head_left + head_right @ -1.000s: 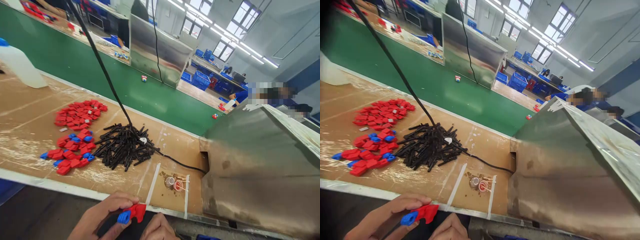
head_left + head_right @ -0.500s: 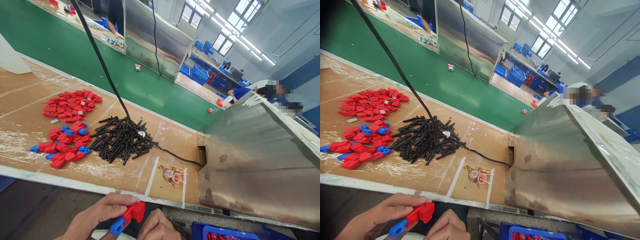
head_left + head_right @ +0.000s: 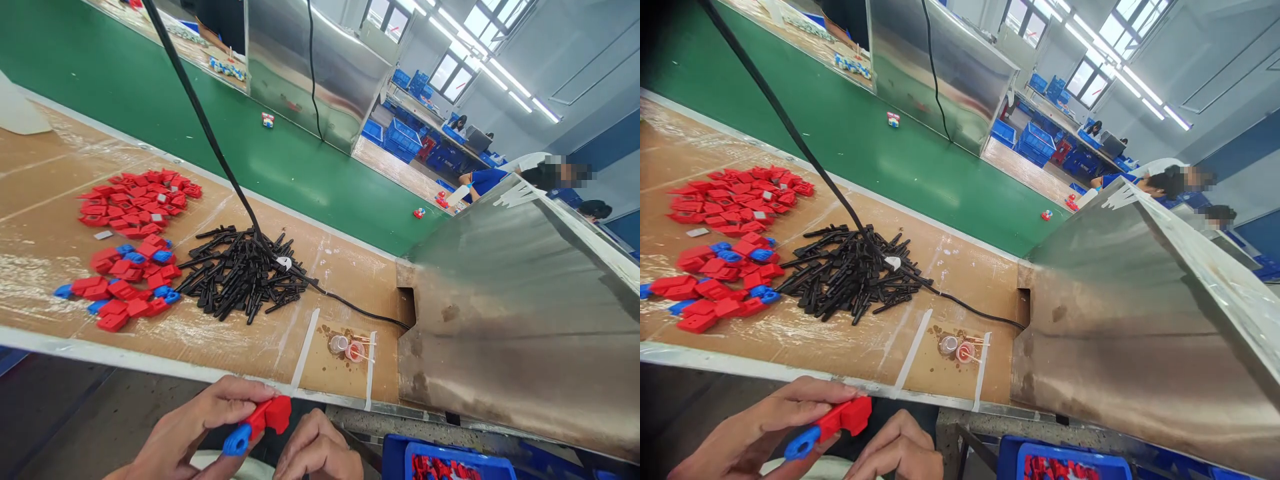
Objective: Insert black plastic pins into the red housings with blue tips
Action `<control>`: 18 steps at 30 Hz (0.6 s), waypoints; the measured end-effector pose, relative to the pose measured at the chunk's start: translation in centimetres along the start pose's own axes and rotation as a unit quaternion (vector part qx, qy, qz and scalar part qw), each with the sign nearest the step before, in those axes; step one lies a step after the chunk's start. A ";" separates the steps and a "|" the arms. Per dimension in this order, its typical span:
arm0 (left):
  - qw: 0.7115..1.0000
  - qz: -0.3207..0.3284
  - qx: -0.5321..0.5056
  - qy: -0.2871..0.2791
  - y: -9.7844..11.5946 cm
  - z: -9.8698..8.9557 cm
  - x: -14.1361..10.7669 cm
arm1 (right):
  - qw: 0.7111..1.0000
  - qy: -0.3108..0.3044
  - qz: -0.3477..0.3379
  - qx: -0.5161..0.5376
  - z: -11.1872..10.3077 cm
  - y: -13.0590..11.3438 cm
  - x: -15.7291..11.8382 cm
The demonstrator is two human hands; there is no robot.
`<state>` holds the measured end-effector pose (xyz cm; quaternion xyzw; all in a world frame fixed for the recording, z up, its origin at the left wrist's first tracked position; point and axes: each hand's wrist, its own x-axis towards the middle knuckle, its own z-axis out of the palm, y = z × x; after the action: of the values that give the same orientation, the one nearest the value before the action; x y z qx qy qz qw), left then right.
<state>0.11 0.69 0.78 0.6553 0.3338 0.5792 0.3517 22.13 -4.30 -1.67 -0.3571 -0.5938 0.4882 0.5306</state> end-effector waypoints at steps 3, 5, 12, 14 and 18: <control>1.000 0.001 -0.008 -0.024 -0.4 -0.2 0.2 | 0.998 0.053 -0.022 0.016 1.0 1.1 -0.3; 0.999 -0.009 -0.009 -0.032 -0.8 -0.2 -0.1 | 0.997 0.071 -0.011 0.027 1.5 1.7 -0.5; 0.997 -0.017 0.014 -0.071 -1.6 -0.9 -1.3 | 0.996 0.070 -0.022 0.054 1.3 0.9 0.7; 0.996 -0.012 0.031 -0.081 -1.7 -1.2 -1.4 | 0.997 0.026 -0.007 0.066 0.9 0.3 1.4; 0.995 0.010 0.046 -0.090 -1.8 -1.4 -1.4 | 0.996 0.048 0.034 0.066 1.1 -0.1 2.0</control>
<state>-1.53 0.57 -1.34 0.7234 0.3210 0.5052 0.3440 20.67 -2.64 -0.94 -0.3647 -0.5216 0.5264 0.5637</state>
